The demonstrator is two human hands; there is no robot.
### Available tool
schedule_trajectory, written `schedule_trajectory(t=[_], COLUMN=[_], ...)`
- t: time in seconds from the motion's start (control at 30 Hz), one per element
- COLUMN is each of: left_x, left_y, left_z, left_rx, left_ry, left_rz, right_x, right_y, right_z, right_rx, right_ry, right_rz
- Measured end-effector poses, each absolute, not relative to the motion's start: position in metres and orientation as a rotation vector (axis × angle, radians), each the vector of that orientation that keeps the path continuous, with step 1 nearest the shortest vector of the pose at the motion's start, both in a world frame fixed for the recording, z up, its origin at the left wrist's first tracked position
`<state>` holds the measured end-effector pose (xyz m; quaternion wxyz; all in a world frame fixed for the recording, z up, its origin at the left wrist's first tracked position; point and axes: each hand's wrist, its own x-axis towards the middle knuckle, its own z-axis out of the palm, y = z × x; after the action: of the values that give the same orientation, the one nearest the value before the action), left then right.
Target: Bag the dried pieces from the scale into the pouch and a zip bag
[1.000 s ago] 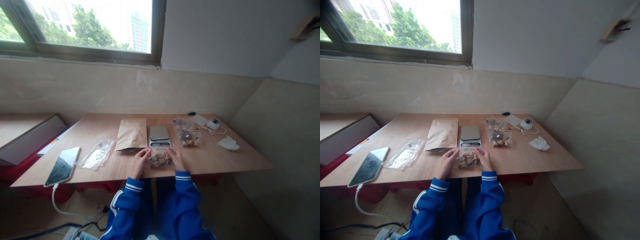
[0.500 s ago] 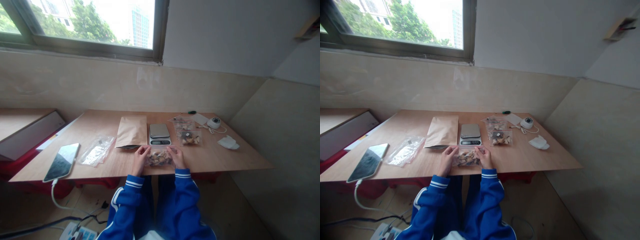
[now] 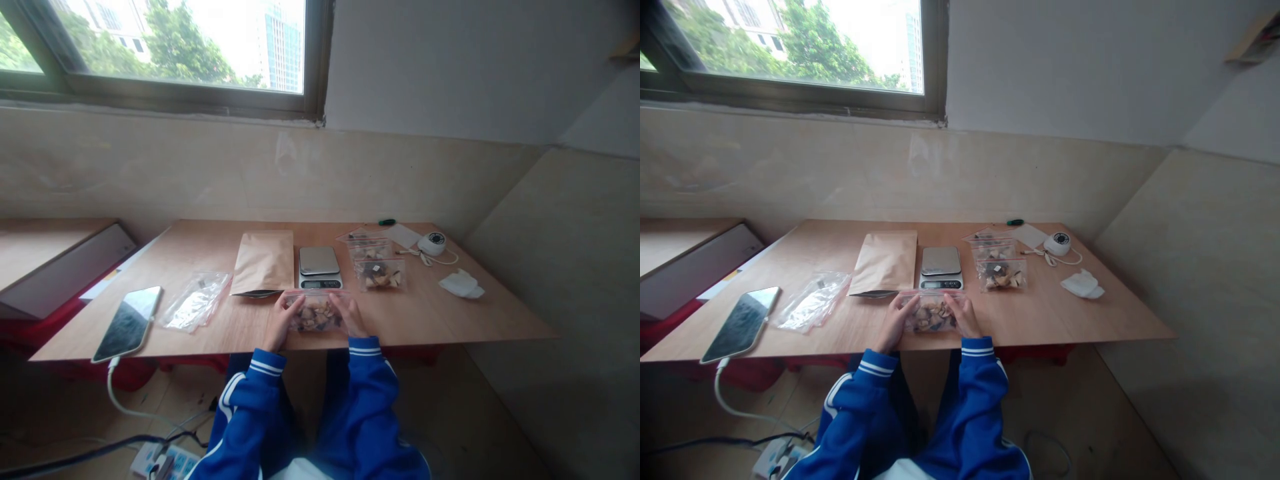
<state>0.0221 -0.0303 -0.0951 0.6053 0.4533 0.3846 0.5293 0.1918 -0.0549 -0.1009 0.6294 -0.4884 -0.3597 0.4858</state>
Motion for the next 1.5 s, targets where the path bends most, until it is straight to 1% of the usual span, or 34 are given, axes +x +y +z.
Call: schedule_trajectory(t=[0.17,0.33,0.57,0.67,0.83,0.87,1.0,1.17,1.33,1.5], left_x=[0.020,0.018,0.018,0.018,0.018,0.018,0.018,0.018,0.019,0.020], left_y=[-0.033,-0.034,-0.034,-0.034,-0.033,-0.033,-0.033,-0.033,-0.033,-0.035], left_z=[-0.095,-0.092,-0.093,-0.094,-0.095,-0.095,-0.095,-0.094,-0.095,-0.093], left_rx=[1.103,1.130,1.166,1.182,1.209,1.210,1.202,1.199,1.198,1.218], left_ry=[0.922,0.929,0.960,0.978,0.980,0.979,0.980,0.961,0.983,0.978], left_rz=[1.230,1.261,1.236,1.259,1.271,1.271,1.259,1.235,1.231,1.238], right_x=[0.191,0.192,0.192,0.192,0.187,0.186,0.180,0.179,0.175,0.167], right_y=[-0.051,-0.049,-0.051,-0.053,-0.058,-0.059,-0.056,-0.052,-0.051,-0.051], right_z=[-0.105,-0.109,-0.107,-0.104,-0.094,-0.091,-0.087,-0.093,-0.092,-0.087], right_rx=[-1.154,-1.100,-1.148,-1.149,-1.054,-1.048,-1.085,-1.113,-1.114,-1.082], right_ry=[-0.940,-0.980,-0.986,-0.965,-1.069,-1.101,-1.128,-1.150,-1.124,-1.099], right_rz=[0.991,0.961,0.907,0.942,1.149,1.133,0.910,0.804,0.767,0.867])
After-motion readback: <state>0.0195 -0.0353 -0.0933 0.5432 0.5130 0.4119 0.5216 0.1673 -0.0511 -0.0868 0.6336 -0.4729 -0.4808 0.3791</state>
